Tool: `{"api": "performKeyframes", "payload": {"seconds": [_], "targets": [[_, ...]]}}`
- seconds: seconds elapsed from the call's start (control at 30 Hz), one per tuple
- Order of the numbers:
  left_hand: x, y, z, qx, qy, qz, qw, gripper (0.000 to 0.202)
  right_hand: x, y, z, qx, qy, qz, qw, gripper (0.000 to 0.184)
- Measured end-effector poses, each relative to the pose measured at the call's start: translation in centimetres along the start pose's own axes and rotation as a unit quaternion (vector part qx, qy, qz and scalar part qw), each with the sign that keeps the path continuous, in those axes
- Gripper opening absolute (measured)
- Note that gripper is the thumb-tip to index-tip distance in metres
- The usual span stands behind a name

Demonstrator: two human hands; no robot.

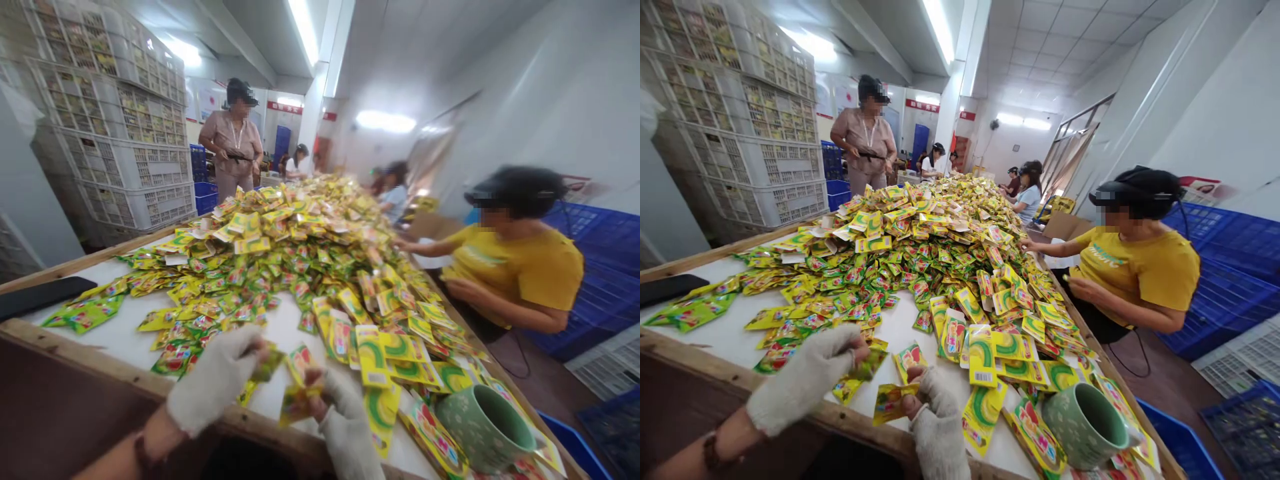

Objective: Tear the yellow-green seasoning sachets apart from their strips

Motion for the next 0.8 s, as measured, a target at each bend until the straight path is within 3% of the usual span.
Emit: {"api": "performKeyframes", "payload": {"seconds": [0.17,0.23,0.3,0.43,0.53,0.67,0.8], "targets": [[-2.7,0.5,7.5,-0.291,-0.041,-0.056,0.954,0.022,0.6,-0.3,0.3,-0.026,0.047,-0.035,0.998,0.045],[-2.9,1.0,9.1,-0.354,-0.048,-0.047,0.933,0.022,0.6,0.2,-0.3,-0.029,0.08,-0.046,0.995,0.044],[-2.4,1.4,9.4,-0.355,-0.047,-0.029,0.933,0.02,0.6,0.8,-0.9,-0.039,0.101,-0.054,0.993,0.045],[-0.8,2.5,7.8,-0.172,-0.006,0.044,0.984,0.015,1.2,2.5,-2.0,-0.074,0.069,-0.016,0.995,0.052],[0.0,2.2,7.0,0.042,-0.014,0.047,0.998,0.02,2.1,2.6,-3.8,-0.079,0.075,-0.003,0.994,0.05],[0.6,-0.3,8.0,0.269,-0.123,-0.046,0.954,0.035,2.9,0.5,-5.4,-0.164,0.131,-0.034,0.977,0.037],[2.5,-0.1,8.9,0.31,-0.174,-0.042,0.934,0.039,2.6,0.0,-3.0,-0.251,0.052,0.003,0.967,0.036]]}}
Point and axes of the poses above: each hand's wrist, its own x-axis towards the middle knuckle, its own z-axis out of the palm, y = z × x, the point moved 7 cm from there along x, towards the middle knuckle, and after that the axes turned 5 degrees about z, right-handed, at the moved point
